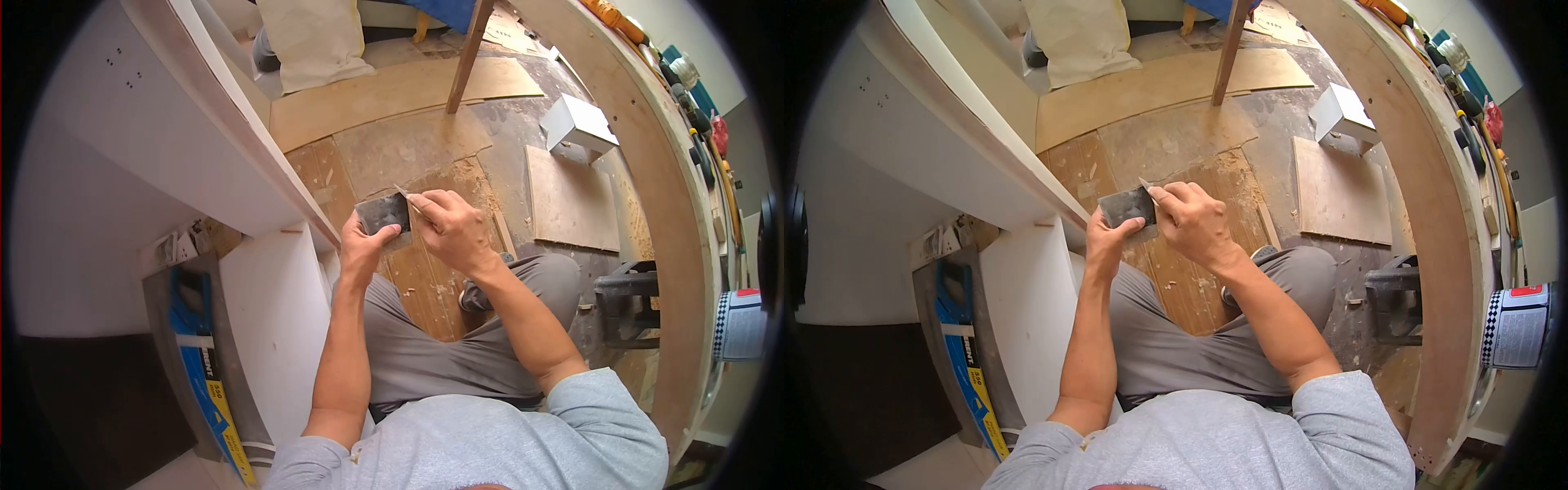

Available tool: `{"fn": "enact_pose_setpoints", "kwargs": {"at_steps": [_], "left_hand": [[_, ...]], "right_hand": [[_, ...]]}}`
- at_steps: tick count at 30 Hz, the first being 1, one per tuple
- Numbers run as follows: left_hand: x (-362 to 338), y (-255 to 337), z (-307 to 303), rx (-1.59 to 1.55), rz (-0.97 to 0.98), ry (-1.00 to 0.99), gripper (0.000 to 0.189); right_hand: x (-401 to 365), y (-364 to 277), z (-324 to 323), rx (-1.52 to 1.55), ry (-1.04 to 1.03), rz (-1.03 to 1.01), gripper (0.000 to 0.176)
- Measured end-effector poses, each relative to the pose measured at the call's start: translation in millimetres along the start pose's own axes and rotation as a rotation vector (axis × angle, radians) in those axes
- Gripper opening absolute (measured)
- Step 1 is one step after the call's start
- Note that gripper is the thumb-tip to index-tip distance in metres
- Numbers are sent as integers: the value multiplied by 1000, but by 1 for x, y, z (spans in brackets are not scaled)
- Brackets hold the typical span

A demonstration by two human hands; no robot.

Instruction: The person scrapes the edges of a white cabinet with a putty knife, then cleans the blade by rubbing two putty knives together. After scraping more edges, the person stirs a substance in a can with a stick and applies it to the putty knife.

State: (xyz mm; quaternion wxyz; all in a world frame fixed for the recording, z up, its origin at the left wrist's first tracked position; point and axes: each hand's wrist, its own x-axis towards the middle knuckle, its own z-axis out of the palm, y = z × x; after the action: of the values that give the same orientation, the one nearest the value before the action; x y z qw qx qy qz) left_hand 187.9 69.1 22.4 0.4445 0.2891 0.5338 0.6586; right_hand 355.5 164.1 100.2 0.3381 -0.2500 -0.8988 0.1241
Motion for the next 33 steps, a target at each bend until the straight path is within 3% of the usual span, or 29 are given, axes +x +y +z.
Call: {"fn": "enact_pose_setpoints", "kwargs": {"at_steps": [5, 6, 11, 14, 16, 18, 24, 29, 33], "left_hand": [[-5, 2, 4, -342, -57, -50, 49], [-5, 0, 3, -406, -97, -60, 47], [-8, -4, 10, -200, -68, -7, 42], [-5, -5, 6, -167, -66, -14, 39], [-4, -6, 5, -180, -59, -20, 38], [-4, 0, 8, -312, 0, -84, 41], [-1, -4, 9, -247, 131, -131, 44], [-2, -18, 6, -168, 110, -104, 49], [-7, -10, 8, -115, 99, -101, 59]], "right_hand": [[0, -5, 8, 100, 68, -18, 23], [-3, -4, 16, 135, 48, 61, 25], [-7, -3, 31, 173, -12, 206, 27], [-3, -11, 29, 184, 37, 171, 25], [-2, -19, 30, 264, 95, -27, 30], [-3, -24, 33, 288, 73, 3, 32], [-5, -17, 43, 313, 52, 34, 31], [2, -10, 45, 260, 88, 40, 26], [6, -7, 38, 412, 29, 146, 22]]}}
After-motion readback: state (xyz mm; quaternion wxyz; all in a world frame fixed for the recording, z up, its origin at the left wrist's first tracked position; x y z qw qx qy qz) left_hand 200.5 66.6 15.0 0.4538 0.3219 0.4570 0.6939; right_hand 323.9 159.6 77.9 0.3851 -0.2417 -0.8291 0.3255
